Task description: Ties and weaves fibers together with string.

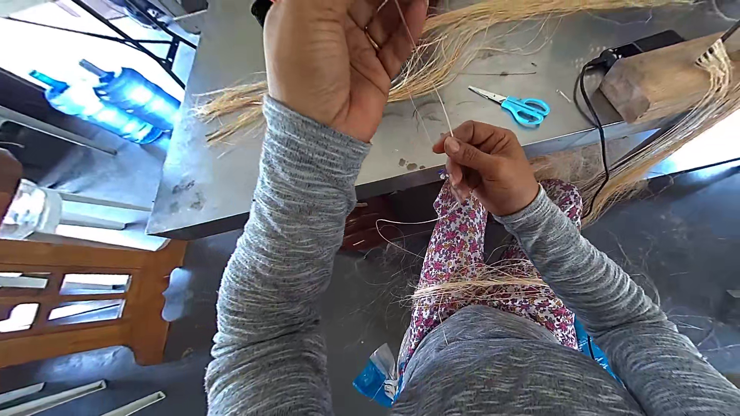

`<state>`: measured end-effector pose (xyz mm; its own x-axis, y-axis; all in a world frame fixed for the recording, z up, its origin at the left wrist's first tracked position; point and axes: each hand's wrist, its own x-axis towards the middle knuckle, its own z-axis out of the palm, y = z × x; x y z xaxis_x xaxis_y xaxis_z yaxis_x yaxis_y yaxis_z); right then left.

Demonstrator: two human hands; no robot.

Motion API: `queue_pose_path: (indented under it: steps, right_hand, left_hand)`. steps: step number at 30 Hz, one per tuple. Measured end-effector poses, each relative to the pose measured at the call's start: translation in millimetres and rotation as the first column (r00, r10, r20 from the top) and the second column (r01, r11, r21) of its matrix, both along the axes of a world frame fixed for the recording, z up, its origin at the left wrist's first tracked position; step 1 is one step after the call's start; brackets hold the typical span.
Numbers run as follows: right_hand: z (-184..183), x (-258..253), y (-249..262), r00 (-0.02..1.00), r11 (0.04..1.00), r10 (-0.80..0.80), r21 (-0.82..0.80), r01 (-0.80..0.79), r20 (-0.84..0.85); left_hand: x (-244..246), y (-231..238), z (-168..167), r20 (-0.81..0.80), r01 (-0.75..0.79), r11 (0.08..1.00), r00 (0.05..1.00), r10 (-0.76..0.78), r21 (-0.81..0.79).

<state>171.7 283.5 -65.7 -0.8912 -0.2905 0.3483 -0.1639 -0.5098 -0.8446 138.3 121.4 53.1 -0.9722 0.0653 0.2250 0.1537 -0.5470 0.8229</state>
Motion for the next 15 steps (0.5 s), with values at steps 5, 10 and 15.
queue_pose_path:
  steps: [5, 10, 15]
  right_hand:
    - [-9, 1, 8, 0.995, 0.987, -0.096, 0.128, 0.099, -0.036]
    - [-12, 1, 25, 0.976, 0.991, 0.082, 0.083, -0.101, 0.203]
    - [-27, 10, 34, 0.981, 0.997, 0.000, 0.079, -0.016, 0.195]
  left_hand:
    - [0, 5, -13, 0.011, -0.038, 0.999, 0.999, 0.038, 0.011]
    - [5, 0, -22, -0.043, 0.047, 0.999, 0.998, -0.047, 0.012]
    - [12, -10, -57, 0.003, 0.053, 0.988, 0.999, -0.054, 0.146]
